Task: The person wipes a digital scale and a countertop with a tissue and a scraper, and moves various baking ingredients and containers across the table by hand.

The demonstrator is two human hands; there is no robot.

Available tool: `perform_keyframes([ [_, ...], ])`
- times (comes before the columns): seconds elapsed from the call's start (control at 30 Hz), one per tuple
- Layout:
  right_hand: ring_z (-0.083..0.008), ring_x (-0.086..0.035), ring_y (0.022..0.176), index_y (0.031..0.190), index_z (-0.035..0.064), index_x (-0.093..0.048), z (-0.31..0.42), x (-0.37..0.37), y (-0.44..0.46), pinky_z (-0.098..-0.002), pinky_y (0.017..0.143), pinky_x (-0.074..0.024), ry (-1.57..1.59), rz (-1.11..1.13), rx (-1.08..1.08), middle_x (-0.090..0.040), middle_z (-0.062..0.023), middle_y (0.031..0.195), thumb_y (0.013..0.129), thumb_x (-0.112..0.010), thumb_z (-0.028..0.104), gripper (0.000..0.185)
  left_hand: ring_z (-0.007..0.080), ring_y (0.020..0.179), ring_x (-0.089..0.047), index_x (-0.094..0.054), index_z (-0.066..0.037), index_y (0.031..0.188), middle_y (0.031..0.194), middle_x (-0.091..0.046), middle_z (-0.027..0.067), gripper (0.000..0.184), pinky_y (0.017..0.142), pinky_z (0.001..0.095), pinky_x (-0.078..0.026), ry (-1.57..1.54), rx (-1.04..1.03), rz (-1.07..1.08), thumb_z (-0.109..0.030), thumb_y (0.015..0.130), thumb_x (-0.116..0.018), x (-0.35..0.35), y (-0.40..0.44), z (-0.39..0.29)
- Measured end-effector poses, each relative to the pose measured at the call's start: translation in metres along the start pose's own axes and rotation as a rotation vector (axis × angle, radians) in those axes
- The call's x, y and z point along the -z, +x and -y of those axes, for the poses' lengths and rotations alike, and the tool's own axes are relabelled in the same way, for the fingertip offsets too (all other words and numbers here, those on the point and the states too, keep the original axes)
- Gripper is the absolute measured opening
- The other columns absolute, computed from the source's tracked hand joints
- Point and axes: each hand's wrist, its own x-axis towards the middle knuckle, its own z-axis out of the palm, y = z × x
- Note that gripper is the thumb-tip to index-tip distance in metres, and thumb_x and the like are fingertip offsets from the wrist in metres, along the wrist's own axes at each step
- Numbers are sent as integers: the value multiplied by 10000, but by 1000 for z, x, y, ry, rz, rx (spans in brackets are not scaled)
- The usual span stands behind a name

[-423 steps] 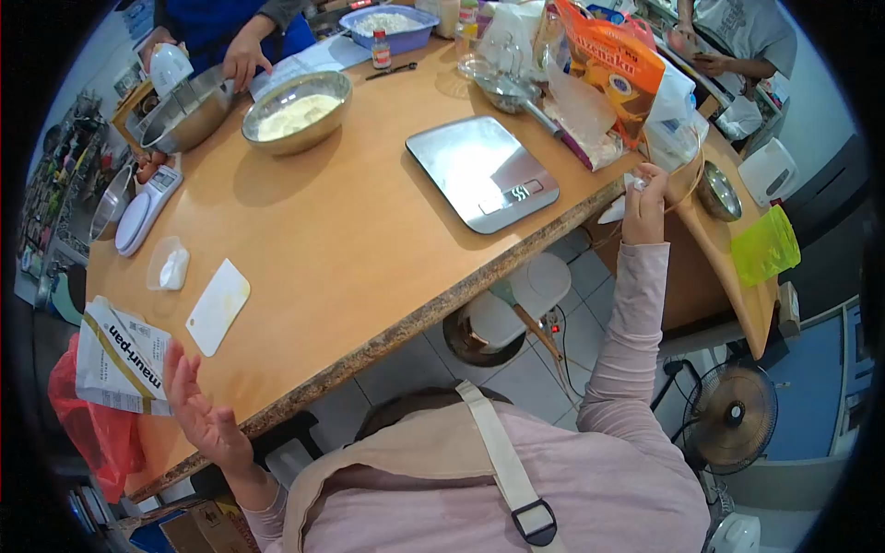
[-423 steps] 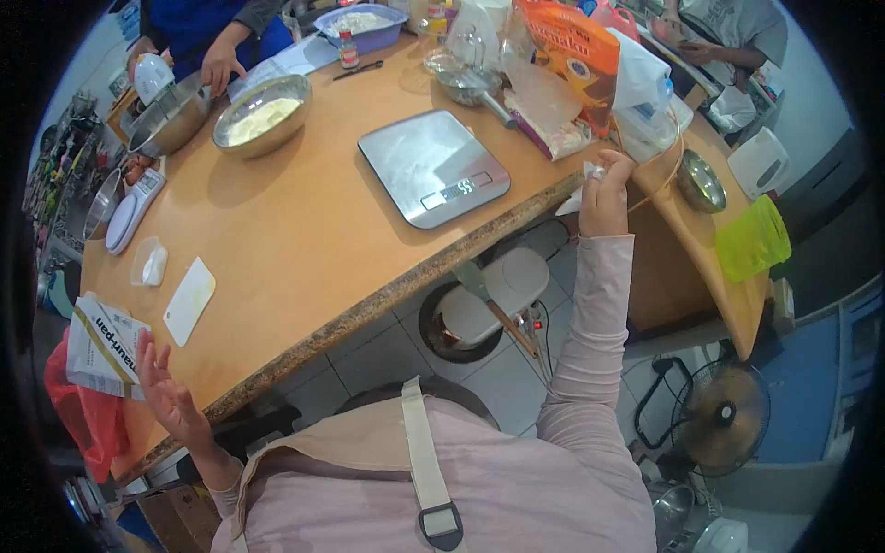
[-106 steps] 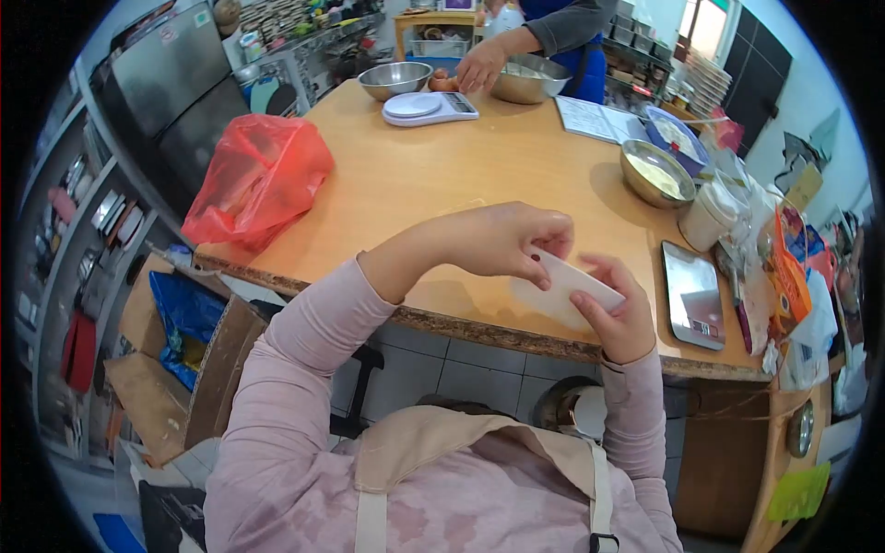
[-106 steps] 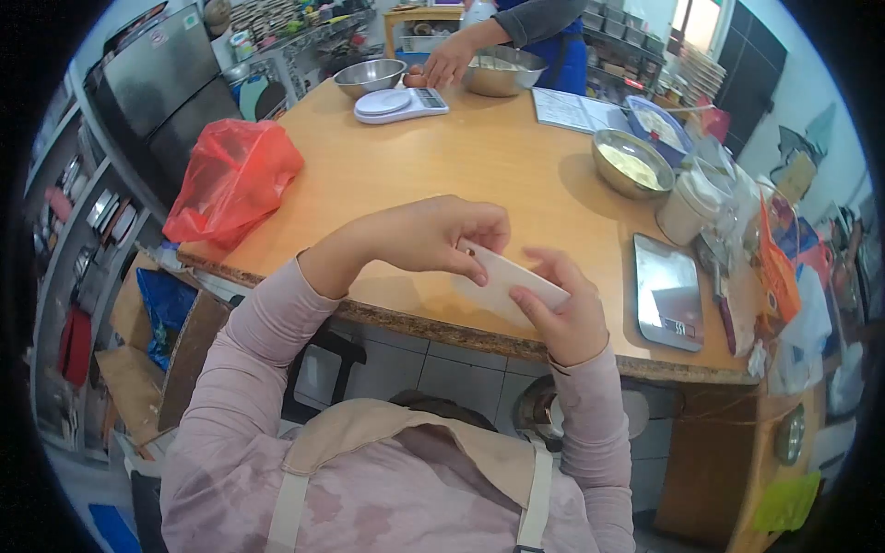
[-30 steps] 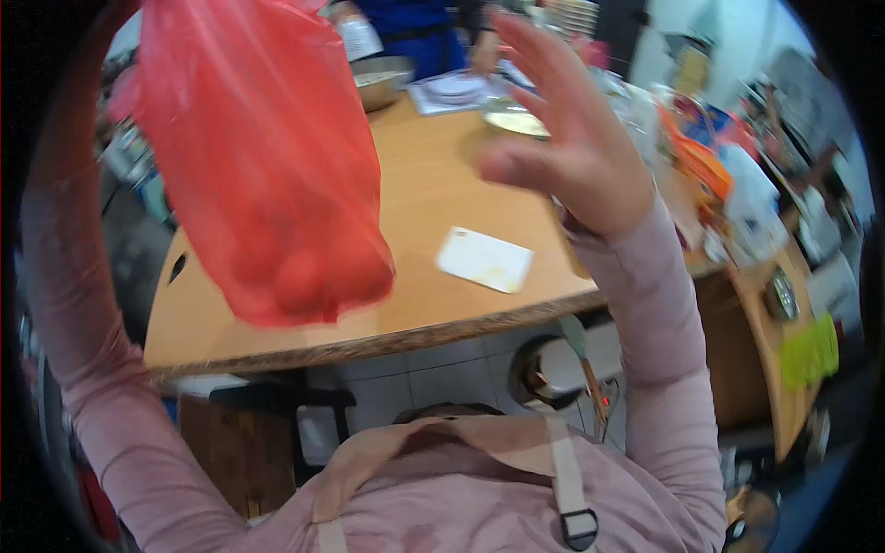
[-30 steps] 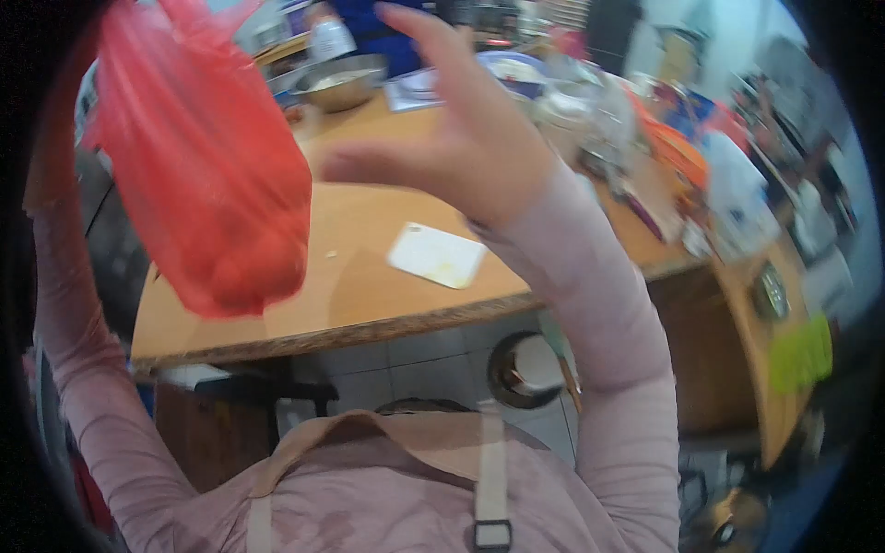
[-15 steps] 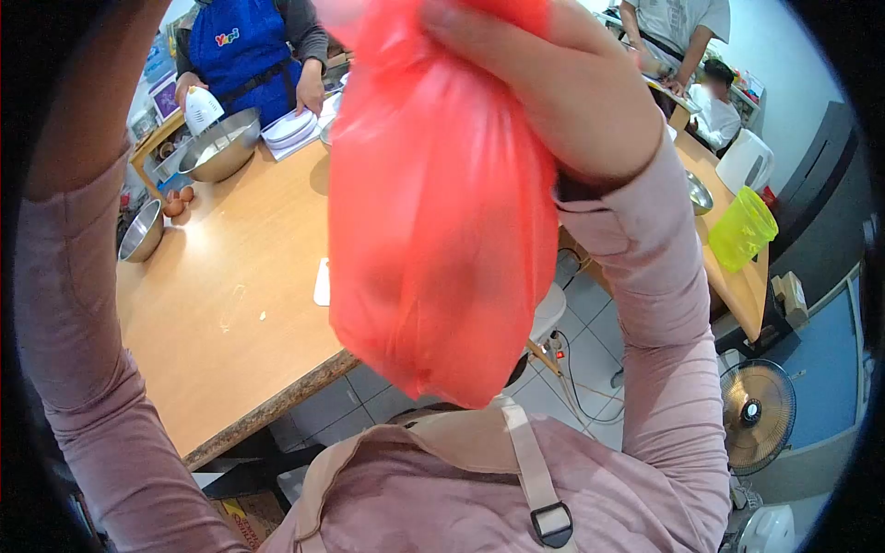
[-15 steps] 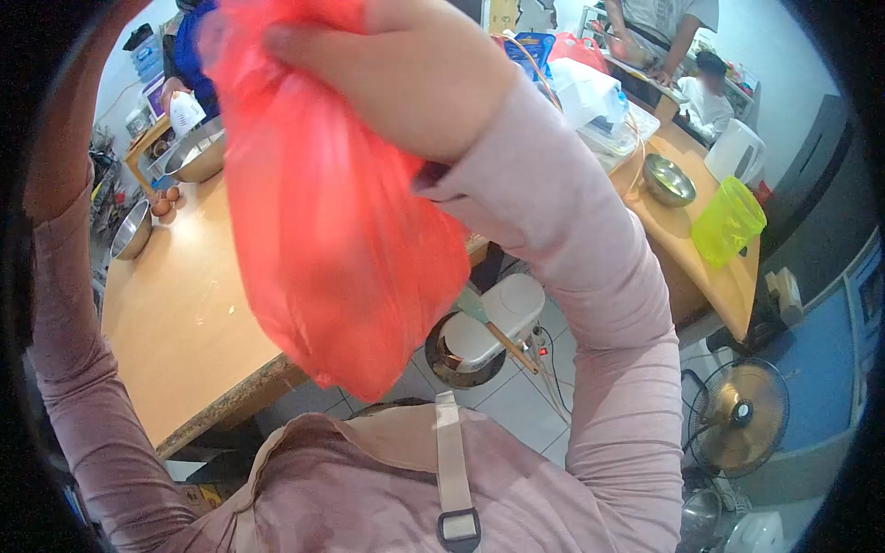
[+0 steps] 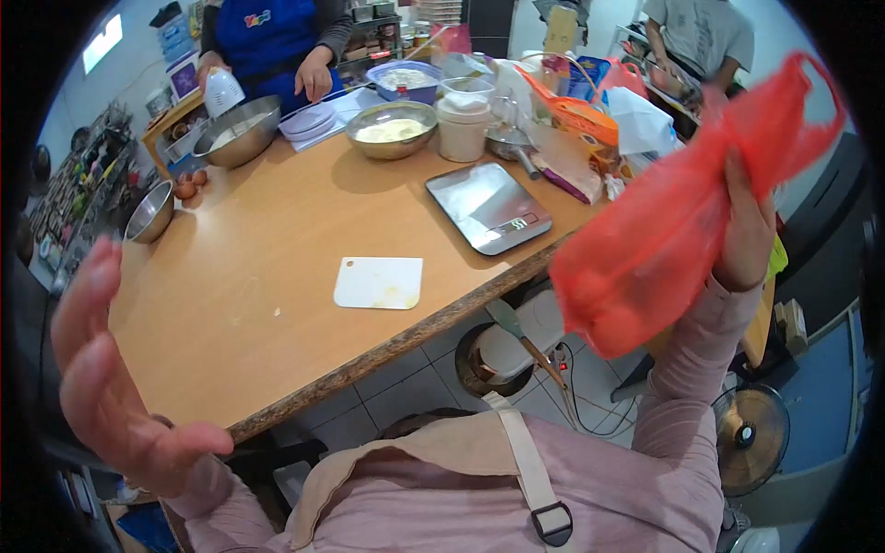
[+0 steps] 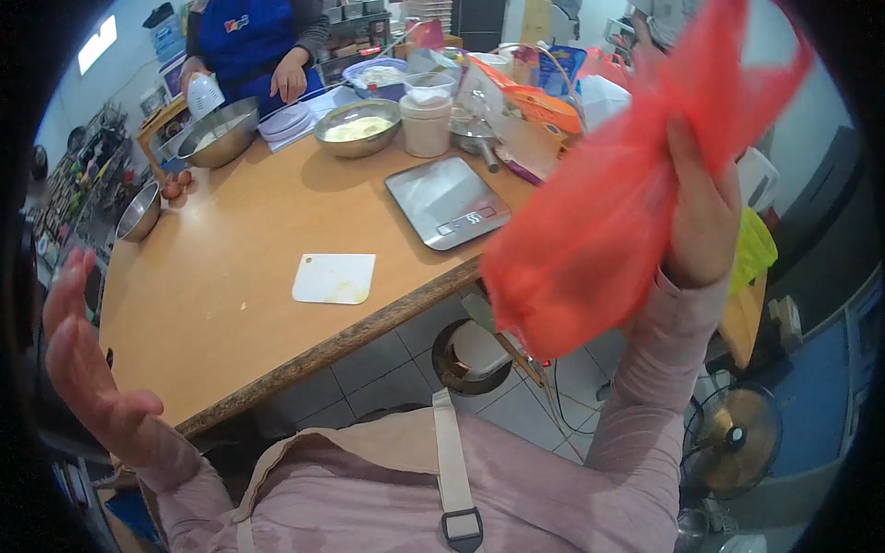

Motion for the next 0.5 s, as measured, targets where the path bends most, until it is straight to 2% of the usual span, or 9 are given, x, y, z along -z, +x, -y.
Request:
perform_keyframes([
  [0.03, -137, -575, 890, 1110, -10, -566, 0, 4, -5, -258, 765, -472, -30, -55, 2, -597, -58, 1024, 892, -582, 175, 286, 422, 1220, -376, -392, -115, 1257, 1264, -423, 228, 799, 1014, 527, -330, -38, 76, -116, -557, 661, -688, 0, -20, -3],
  [0.1, -121, -538, 946, 1155, -17, -536, -5, 17, -18, -253, 810, -432, 11, -53, 0, -571, -52, 1089, 899, -569, 169, 318, 405, 1200, -399, -413, -105, 1236, 1243, -442, 218, 726, 1001, 513, -343, -40, 142, -175, -537, 711, -670, 7, -61, 4],
  [0.17, -122, -538, 945, 1158, -14, -534, -8, 24, -33, -254, 814, -431, -17, -121, -14, -572, -52, 1086, 902, -564, 164, 313, 355, 1217, -402, -432, -91, 1243, 1291, -421, 211, 655, 1012, 477, -321, 19, 354, -79, -445, 752, -682, 9, -100, 9],
  [0.23, -124, -537, 944, 1159, -11, -532, -10, 27, -50, -254, 816, -430, -36, -162, -17, -573, -54, 1084, 905, -558, 162, 308, 339, 1189, -428, -478, -59, 1192, 1274, -446, 182, 592, 990, 434, -341, 139, 536, 110, -343, 729, -715, 6, -118, 18],
  [0.33, -128, -537, 944, 1155, -7, -535, -7, 18, -73, -257, 818, -428, -48, -160, -24, -576, -57, 1082, 909, -553, 164, 301, 367, 1169, -419, -488, -49, 1166, 1229, -474, 168, 599, 990, 452, -327, 160, 700, 231, -308, 686, -735, -6, -142, 30],
  [0.5, -130, -535, 952, 1135, -7, -551, -7, -5, -102, -258, 834, -416, -101, -182, -63, -581, -62, 1082, 908, -561, 173, 290, 386, 1256, -308, -465, -77, 1215, 1297, -416, 154, 648, 1044, 493, -219, 150, 659, 467, -375, 695, -710, -29, -161, 45],
])
